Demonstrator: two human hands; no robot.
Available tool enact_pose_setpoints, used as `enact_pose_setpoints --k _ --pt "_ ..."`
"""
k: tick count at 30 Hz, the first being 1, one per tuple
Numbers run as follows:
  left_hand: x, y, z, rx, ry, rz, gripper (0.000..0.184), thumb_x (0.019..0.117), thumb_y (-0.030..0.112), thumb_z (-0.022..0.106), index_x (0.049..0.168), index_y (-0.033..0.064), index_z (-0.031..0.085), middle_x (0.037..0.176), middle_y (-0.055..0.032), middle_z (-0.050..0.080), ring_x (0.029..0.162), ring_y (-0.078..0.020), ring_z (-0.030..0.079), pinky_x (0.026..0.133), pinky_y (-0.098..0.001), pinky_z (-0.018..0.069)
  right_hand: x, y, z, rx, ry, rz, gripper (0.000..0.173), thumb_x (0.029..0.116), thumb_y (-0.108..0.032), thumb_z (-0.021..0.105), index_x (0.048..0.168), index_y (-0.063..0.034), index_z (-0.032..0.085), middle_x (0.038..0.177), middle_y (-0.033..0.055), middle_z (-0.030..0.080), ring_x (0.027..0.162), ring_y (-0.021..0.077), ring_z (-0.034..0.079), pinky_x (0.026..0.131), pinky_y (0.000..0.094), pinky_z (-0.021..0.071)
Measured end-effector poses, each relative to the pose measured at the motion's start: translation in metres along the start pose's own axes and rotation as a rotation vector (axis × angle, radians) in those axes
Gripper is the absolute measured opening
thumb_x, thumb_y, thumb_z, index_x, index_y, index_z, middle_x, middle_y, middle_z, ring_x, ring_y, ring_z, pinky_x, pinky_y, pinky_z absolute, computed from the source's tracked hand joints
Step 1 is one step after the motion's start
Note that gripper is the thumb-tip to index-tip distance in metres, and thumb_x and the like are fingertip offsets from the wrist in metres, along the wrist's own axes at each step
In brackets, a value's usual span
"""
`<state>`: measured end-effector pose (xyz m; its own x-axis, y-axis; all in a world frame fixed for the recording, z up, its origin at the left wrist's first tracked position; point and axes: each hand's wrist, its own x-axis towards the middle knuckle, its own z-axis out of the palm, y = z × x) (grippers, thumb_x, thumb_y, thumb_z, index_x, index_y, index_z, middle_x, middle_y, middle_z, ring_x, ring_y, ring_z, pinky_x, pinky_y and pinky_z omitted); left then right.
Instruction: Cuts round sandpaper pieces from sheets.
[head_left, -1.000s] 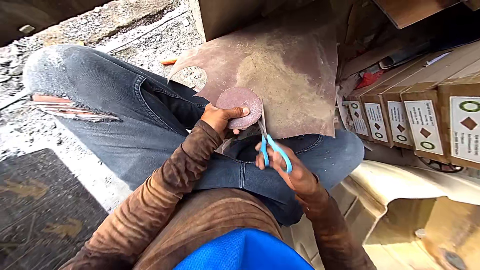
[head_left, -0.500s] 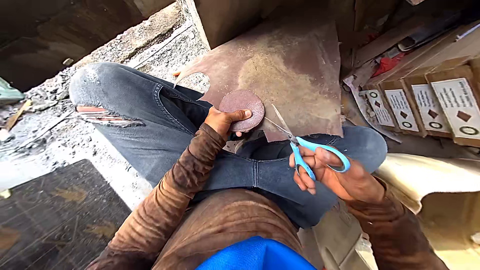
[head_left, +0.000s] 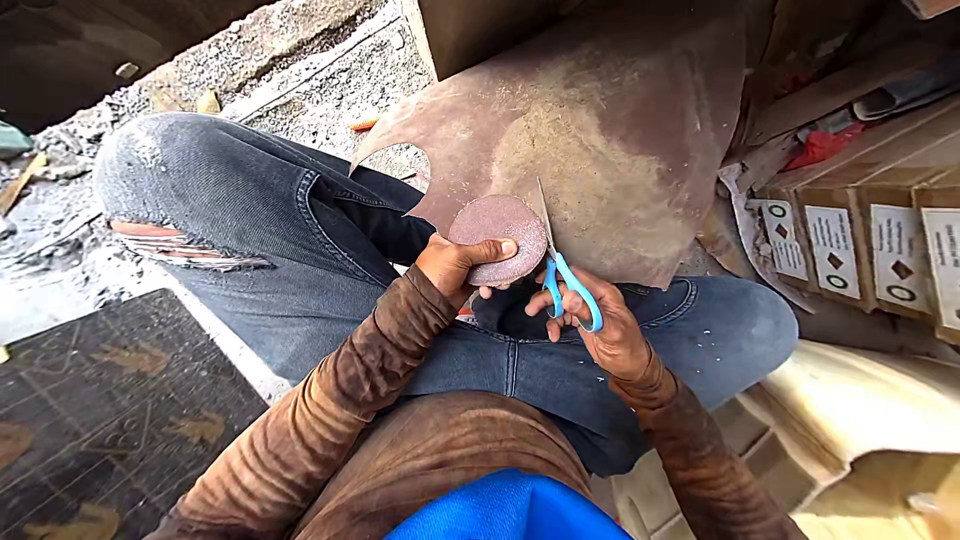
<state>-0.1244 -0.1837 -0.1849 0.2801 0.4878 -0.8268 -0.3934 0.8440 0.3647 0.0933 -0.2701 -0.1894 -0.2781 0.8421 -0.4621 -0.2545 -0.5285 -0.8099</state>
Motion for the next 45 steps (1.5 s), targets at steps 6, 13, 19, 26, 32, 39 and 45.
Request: enact_pose_setpoints --k 6,13,19,26,32,39,45 --pt "0.005 -0.001 -0.003 0.019 -0.006 0.007 0.018 0.0874 -0.007 0.071 0.104 -0.0039 0.063 0.075 -0.0183 0.070 0.050 -0.0180 0.064 0.043 -0.0270 0.0545 0.008 0.005 -0.004 0.005 0.014 -0.022 0.056 0.0967 -0.045 0.068 0.126 0.0013 0.057 0.109 0.0119 0.073 0.093 0.0227 0.074 0.066 0.0330 0.0631" --pt "0.006 -0.002 -0.006 0.020 0.000 0.024 0.025 0.0858 -0.009 0.073 0.108 -0.0029 0.062 0.078 -0.0185 0.071 0.051 -0.0187 0.065 0.043 -0.0275 0.0547 0.021 0.007 -0.016 -0.038 -0.041 -0.067 0.061 0.0944 -0.053 0.068 0.122 0.0013 0.062 0.102 0.0100 0.074 0.086 0.0208 0.074 0.067 0.0332 0.0627" --pt "0.004 -0.004 -0.003 0.032 0.000 0.009 0.023 0.0859 -0.008 0.074 0.105 -0.0033 0.062 0.075 -0.0179 0.071 0.051 -0.0188 0.066 0.044 -0.0273 0.0551 0.018 0.015 -0.016 -0.058 -0.026 -0.131 0.051 0.0946 -0.049 0.069 0.113 -0.0020 0.063 0.086 0.0021 0.070 0.067 0.0108 0.066 0.055 0.0249 0.0563" --pt "0.000 -0.005 -0.001 0.038 0.024 0.055 0.026 0.0839 -0.008 0.075 0.106 -0.0043 0.062 0.075 -0.0186 0.071 0.051 -0.0193 0.066 0.043 -0.0277 0.0548 0.018 0.011 -0.022 -0.088 -0.028 -0.147 0.045 0.0943 -0.037 0.074 0.116 0.0012 0.064 0.081 -0.0003 0.067 0.060 0.0039 0.058 0.051 0.0188 0.0480" --pt "-0.003 -0.006 -0.003 0.040 0.026 0.060 0.031 0.0823 -0.009 0.077 0.108 -0.0045 0.061 0.077 -0.0190 0.071 0.051 -0.0198 0.066 0.043 -0.0281 0.0546 0.015 0.004 -0.030 0.006 -0.136 -0.082 0.044 0.0969 -0.035 0.071 0.120 0.0019 0.064 0.081 0.0012 0.069 0.060 0.0058 0.062 0.048 0.0194 0.0496" --pt "-0.006 -0.005 -0.008 -0.003 -0.050 0.041 0.024 0.0849 -0.008 0.074 0.105 -0.0037 0.063 0.075 -0.0178 0.071 0.050 -0.0180 0.066 0.043 -0.0263 0.0545 0.015 -0.013 -0.009 -0.098 -0.110 -0.099 0.049 0.0976 -0.050 0.065 0.115 -0.0034 0.064 0.087 0.0057 0.073 0.075 0.0168 0.072 0.064 0.0302 0.0607" --pt "-0.006 -0.004 -0.012 0.003 -0.076 0.040 0.024 0.0855 -0.008 0.074 0.106 -0.0033 0.062 0.073 -0.0175 0.070 0.048 -0.0173 0.064 0.042 -0.0261 0.0539 0.014 -0.014 -0.014 0.021 -0.124 -0.009 0.045 0.0979 -0.042 0.068 0.119 -0.0024 0.067 0.104 0.0143 0.075 0.091 0.0253 0.075 0.072 0.0379 0.0641"
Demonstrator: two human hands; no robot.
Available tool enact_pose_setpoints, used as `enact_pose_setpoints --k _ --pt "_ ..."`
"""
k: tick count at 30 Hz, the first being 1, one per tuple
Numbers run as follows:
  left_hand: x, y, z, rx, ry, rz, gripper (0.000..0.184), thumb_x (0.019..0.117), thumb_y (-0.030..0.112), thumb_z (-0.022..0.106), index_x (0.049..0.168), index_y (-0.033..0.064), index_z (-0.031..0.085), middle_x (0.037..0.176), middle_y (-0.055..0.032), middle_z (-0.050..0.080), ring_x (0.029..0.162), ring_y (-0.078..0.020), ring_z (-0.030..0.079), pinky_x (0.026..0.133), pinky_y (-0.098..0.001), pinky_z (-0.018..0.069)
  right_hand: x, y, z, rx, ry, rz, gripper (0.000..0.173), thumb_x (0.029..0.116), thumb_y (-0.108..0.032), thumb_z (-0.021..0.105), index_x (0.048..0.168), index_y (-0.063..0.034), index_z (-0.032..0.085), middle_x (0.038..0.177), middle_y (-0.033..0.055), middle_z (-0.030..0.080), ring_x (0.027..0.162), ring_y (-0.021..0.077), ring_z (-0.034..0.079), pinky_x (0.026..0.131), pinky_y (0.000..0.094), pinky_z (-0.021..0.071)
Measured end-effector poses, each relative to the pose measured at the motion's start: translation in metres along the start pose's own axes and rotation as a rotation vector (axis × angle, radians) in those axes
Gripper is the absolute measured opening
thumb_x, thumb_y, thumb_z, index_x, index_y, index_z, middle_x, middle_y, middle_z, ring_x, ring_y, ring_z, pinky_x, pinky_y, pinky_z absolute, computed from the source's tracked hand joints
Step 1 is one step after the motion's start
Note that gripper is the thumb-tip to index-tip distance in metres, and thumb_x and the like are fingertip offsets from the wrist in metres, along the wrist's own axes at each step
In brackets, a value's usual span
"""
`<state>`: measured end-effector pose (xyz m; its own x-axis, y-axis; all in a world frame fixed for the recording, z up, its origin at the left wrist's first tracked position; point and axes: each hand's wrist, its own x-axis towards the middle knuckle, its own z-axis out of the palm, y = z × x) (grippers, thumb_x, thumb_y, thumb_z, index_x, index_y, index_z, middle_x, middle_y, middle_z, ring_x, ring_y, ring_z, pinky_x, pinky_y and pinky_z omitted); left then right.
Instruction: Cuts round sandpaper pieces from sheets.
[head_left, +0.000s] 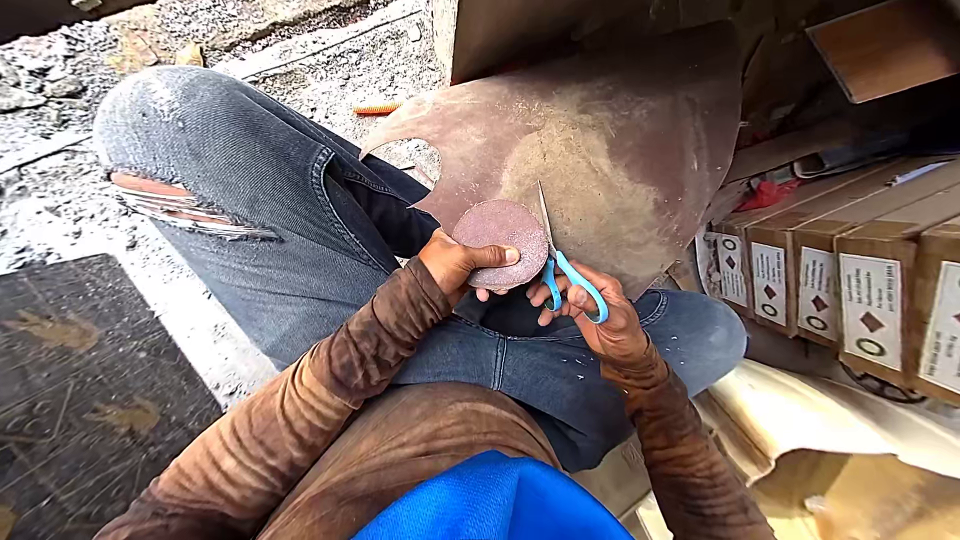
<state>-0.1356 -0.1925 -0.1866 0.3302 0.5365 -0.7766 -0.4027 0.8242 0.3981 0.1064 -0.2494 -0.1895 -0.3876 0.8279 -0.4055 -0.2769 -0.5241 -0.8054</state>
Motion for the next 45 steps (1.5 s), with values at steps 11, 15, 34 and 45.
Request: enact_pose_setpoints --k 11,15,34,45 --pt "0.006 -0.002 0.003 0.004 0.020 0.001 0.026 0.0829 -0.009 0.076 0.104 -0.0042 0.063 0.073 -0.0182 0.071 0.051 -0.0193 0.066 0.045 -0.0281 0.0560 0.005 0.013 -0.010 -0.101 0.050 -0.094 0.043 0.0952 -0.033 0.073 0.121 0.0005 0.064 0.089 0.0046 0.071 0.071 0.0099 0.066 0.061 0.0246 0.0568" --pt "0.007 -0.001 0.004 0.016 0.031 -0.014 0.027 0.0817 -0.010 0.077 0.104 -0.0045 0.063 0.075 -0.0176 0.072 0.053 -0.0192 0.067 0.047 -0.0281 0.0570 0.007 0.010 -0.019 -0.116 0.021 -0.071 0.041 0.0946 -0.030 0.075 0.120 0.0010 0.065 0.089 0.0027 0.072 0.066 0.0053 0.064 0.055 0.0201 0.0535" --pt "0.008 -0.001 -0.006 0.024 -0.037 -0.030 0.024 0.0816 -0.010 0.077 0.101 -0.0040 0.064 0.071 -0.0173 0.072 0.051 -0.0196 0.068 0.046 -0.0269 0.0566 0.021 0.000 -0.027 -0.058 -0.083 -0.014 0.046 0.0942 -0.044 0.072 0.117 -0.0043 0.068 0.088 0.0033 0.071 0.071 0.0107 0.068 0.059 0.0243 0.0574" --pt "0.004 0.002 -0.004 0.021 -0.022 -0.054 0.023 0.0830 -0.010 0.076 0.102 -0.0041 0.064 0.072 -0.0178 0.072 0.051 -0.0195 0.068 0.044 -0.0262 0.0557 0.019 -0.006 -0.031 -0.065 -0.097 0.047 0.042 0.0941 -0.030 0.075 0.122 -0.0003 0.066 0.088 0.0028 0.072 0.065 0.0065 0.065 0.054 0.0202 0.0541"
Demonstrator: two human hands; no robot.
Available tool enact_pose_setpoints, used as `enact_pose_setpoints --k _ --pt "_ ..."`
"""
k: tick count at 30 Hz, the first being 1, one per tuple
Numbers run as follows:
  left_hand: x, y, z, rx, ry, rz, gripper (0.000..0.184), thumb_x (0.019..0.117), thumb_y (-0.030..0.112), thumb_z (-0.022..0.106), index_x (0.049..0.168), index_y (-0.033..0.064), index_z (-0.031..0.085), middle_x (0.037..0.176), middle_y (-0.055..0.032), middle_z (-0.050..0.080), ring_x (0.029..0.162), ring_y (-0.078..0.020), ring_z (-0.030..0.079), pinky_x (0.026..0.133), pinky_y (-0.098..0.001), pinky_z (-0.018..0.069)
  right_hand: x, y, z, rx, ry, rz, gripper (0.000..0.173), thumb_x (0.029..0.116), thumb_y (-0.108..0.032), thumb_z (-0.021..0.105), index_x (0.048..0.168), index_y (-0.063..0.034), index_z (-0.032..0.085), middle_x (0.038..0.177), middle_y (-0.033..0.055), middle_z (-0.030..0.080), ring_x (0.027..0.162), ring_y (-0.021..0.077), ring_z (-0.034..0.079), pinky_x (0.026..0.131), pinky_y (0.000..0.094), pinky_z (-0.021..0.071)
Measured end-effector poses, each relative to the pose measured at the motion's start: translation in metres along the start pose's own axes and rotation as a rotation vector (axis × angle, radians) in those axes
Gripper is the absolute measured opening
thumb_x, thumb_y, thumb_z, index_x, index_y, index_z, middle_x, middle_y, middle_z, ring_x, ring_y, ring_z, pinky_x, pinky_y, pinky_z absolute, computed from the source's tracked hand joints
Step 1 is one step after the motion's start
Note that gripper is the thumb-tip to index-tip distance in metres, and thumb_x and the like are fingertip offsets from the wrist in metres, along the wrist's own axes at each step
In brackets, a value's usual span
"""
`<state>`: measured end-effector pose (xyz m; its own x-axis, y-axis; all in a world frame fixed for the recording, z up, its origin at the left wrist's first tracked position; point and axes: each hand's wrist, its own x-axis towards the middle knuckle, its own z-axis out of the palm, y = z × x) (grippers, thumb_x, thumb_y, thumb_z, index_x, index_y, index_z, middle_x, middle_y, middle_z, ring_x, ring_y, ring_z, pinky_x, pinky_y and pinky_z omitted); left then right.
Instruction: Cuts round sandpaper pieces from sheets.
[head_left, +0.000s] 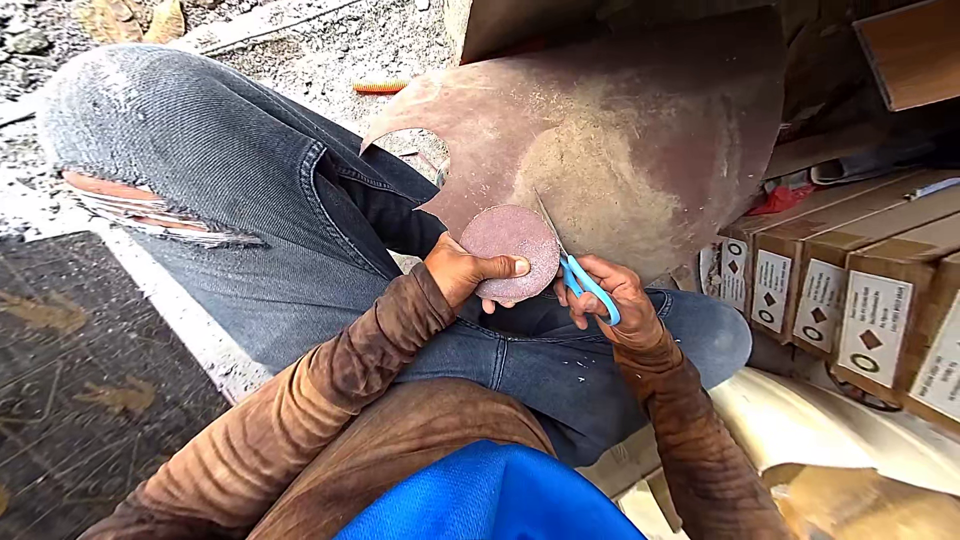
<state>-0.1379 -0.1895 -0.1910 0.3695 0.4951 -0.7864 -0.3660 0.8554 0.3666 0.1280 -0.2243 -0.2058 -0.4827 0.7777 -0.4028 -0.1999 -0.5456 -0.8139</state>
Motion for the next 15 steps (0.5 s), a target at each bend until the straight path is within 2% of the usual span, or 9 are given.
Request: enact_pose_setpoints --k 4,6,7,11,15 --pt "0.000 -0.001 -0.004 0.004 -0.047 0.004 0.022 0.0836 -0.009 0.075 0.102 -0.0033 0.064 0.072 -0.0171 0.072 0.052 -0.0194 0.069 0.045 -0.0264 0.0562 0.004 0.002 0.006 -0.027 -0.035 -0.051 0.048 0.0944 -0.045 0.072 0.122 -0.0052 0.065 0.091 0.0044 0.073 0.074 0.0114 0.069 0.063 0.0251 0.0582" --pt "-0.001 -0.003 -0.004 -0.005 -0.081 0.012 0.022 0.0837 -0.009 0.075 0.102 -0.0025 0.065 0.072 -0.0167 0.072 0.052 -0.0188 0.068 0.045 -0.0262 0.0563 0.006 0.001 0.012 -0.068 -0.030 -0.049 0.054 0.0941 -0.052 0.069 0.124 -0.0073 0.064 0.101 0.0058 0.073 0.084 0.0154 0.072 0.072 0.0314 0.0614" --pt "-0.001 -0.004 -0.004 -0.012 -0.092 0.018 0.022 0.0837 -0.009 0.075 0.102 -0.0027 0.065 0.072 -0.0168 0.072 0.052 -0.0186 0.068 0.046 -0.0264 0.0563 0.008 0.001 0.014 -0.077 -0.022 -0.052 0.054 0.0937 -0.053 0.069 0.124 -0.0088 0.064 0.103 0.0044 0.072 0.085 0.0145 0.072 0.072 0.0317 0.0616" --pt "0.000 -0.003 -0.004 -0.004 -0.088 0.012 0.022 0.0839 -0.009 0.074 0.102 -0.0027 0.065 0.072 -0.0174 0.072 0.052 -0.0191 0.068 0.045 -0.0264 0.0560 0.011 0.004 0.010 -0.054 -0.026 -0.066 0.053 0.0939 -0.052 0.069 0.124 -0.0081 0.066 0.102 0.0044 0.073 0.083 0.0127 0.071 0.066 0.0270 0.0604" --pt "-0.001 -0.002 -0.004 0.017 -0.076 -0.008 0.019 0.0850 -0.009 0.074 0.101 -0.0033 0.065 0.072 -0.0171 0.072 0.052 -0.0189 0.068 0.046 -0.0260 0.0565 0.006 0.004 0.010 -0.055 0.003 -0.054 0.051 0.0939 -0.049 0.070 0.120 -0.0054 0.066 0.091 0.0042 0.073 0.072 0.0089 0.068 0.059 0.0216 0.0558"
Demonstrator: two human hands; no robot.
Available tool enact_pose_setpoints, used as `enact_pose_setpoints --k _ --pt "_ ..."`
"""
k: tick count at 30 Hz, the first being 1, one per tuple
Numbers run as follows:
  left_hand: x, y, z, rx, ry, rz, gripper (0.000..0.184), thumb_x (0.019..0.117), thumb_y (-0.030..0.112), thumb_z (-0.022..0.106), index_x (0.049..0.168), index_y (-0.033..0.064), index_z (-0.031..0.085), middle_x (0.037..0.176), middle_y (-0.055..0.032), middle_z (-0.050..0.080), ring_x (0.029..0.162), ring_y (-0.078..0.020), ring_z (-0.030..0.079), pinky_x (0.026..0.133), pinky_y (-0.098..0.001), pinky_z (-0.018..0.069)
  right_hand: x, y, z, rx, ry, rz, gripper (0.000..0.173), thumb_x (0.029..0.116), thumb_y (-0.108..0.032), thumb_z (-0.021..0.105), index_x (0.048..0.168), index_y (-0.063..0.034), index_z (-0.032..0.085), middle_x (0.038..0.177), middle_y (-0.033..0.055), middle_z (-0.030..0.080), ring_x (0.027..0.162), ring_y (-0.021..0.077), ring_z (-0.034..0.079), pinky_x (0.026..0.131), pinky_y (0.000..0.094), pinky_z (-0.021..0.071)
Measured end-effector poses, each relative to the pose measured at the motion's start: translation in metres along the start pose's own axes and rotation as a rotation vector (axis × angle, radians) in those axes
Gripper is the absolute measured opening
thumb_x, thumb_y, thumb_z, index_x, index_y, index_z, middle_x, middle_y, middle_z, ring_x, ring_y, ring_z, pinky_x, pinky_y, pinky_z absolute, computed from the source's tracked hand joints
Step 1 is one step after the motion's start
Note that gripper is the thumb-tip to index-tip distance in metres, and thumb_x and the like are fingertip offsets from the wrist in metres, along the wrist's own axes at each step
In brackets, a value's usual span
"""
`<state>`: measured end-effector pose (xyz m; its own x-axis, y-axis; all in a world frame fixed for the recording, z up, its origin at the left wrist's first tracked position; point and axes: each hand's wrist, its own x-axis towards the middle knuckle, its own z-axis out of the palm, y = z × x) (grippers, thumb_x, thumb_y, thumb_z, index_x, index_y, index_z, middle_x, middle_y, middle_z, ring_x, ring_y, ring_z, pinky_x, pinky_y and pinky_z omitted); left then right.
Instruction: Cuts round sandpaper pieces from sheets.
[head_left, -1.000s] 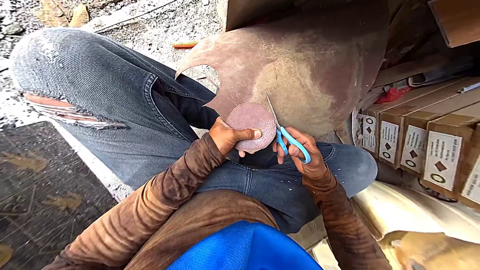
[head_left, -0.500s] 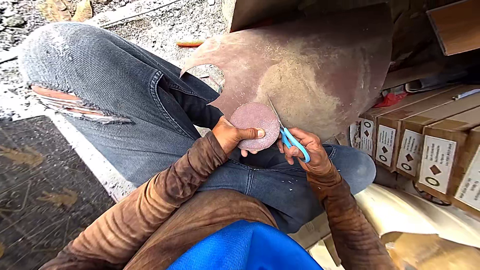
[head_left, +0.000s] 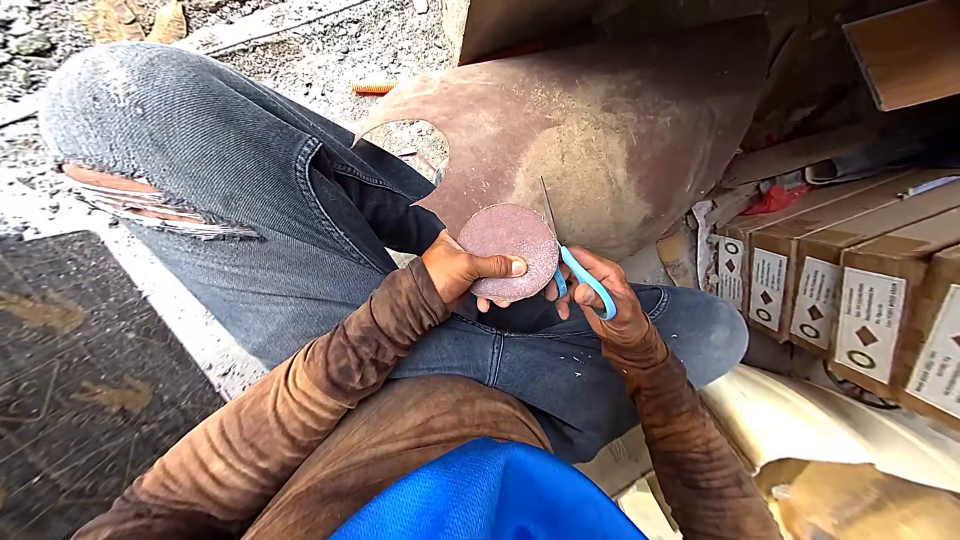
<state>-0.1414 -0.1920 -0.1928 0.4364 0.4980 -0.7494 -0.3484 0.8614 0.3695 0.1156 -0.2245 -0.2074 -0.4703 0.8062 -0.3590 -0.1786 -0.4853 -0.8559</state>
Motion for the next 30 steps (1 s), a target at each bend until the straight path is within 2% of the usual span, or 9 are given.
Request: enact_pose_setpoints --k 3,7,11,17,24,30 --pt "0.001 -0.001 0.000 0.002 0.008 0.008 0.020 0.0846 -0.009 0.074 0.102 -0.0035 0.065 0.072 -0.0174 0.072 0.052 -0.0191 0.068 0.046 -0.0263 0.0561 -0.003 -0.004 0.004 -0.014 0.065 0.018 0.044 0.0932 -0.039 0.075 0.116 -0.0027 0.068 0.082 0.0013 0.071 0.061 0.0029 0.061 0.050 0.0163 0.0483" --pt "0.001 -0.001 0.001 0.013 0.014 -0.001 0.021 0.0844 -0.009 0.075 0.102 -0.0035 0.065 0.073 -0.0174 0.072 0.052 -0.0194 0.068 0.046 -0.0265 0.0564 -0.006 -0.007 0.001 -0.030 0.064 0.036 0.040 0.0931 -0.031 0.076 0.116 -0.0005 0.067 0.082 0.0015 0.071 0.059 0.0016 0.060 0.049 0.0153 0.0470" --pt "-0.001 -0.001 0.003 0.011 -0.001 0.015 0.021 0.0855 -0.010 0.073 0.103 -0.0031 0.064 0.074 -0.0172 0.072 0.052 -0.0188 0.069 0.045 -0.0259 0.0561 -0.005 -0.011 -0.005 0.016 -0.023 0.065 0.040 0.0949 -0.035 0.074 0.118 -0.0033 0.066 0.087 0.0028 0.071 0.066 0.0051 0.065 0.053 0.0173 0.0519" --pt "-0.003 -0.002 0.001 -0.002 -0.042 0.031 0.022 0.0849 -0.009 0.074 0.104 -0.0024 0.064 0.073 -0.0173 0.072 0.053 -0.0190 0.069 0.045 -0.0256 0.0562 0.005 -0.025 -0.011 0.012 -0.137 0.085 0.043 0.0964 -0.047 0.068 0.111 -0.0069 0.066 0.085 0.0049 0.072 0.070 0.0112 0.069 0.056 0.0218 0.0557" --pt "-0.002 -0.001 0.001 0.001 -0.047 0.019 0.021 0.0851 -0.009 0.074 0.103 -0.0022 0.065 0.073 -0.0171 0.072 0.052 -0.0181 0.069 0.045 -0.0246 0.0557 0.013 -0.033 -0.021 0.022 -0.213 0.128 0.042 0.0983 -0.048 0.065 0.106 -0.0077 0.070 0.085 0.0060 0.074 0.069 0.0109 0.070 0.055 0.0205 0.0545" --pt "-0.001 0.000 0.000 -0.024 -0.041 0.009 0.020 0.0855 -0.009 0.073 0.102 -0.0019 0.065 0.072 -0.0165 0.072 0.051 -0.0176 0.068 0.045 -0.0244 0.0555 0.022 -0.029 -0.027 -0.027 -0.243 0.075 0.035 0.0960 -0.042 0.070 0.101 -0.0078 0.068 0.076 0.0003 0.069 0.065 0.0054 0.064 0.055 0.0171 0.0490"
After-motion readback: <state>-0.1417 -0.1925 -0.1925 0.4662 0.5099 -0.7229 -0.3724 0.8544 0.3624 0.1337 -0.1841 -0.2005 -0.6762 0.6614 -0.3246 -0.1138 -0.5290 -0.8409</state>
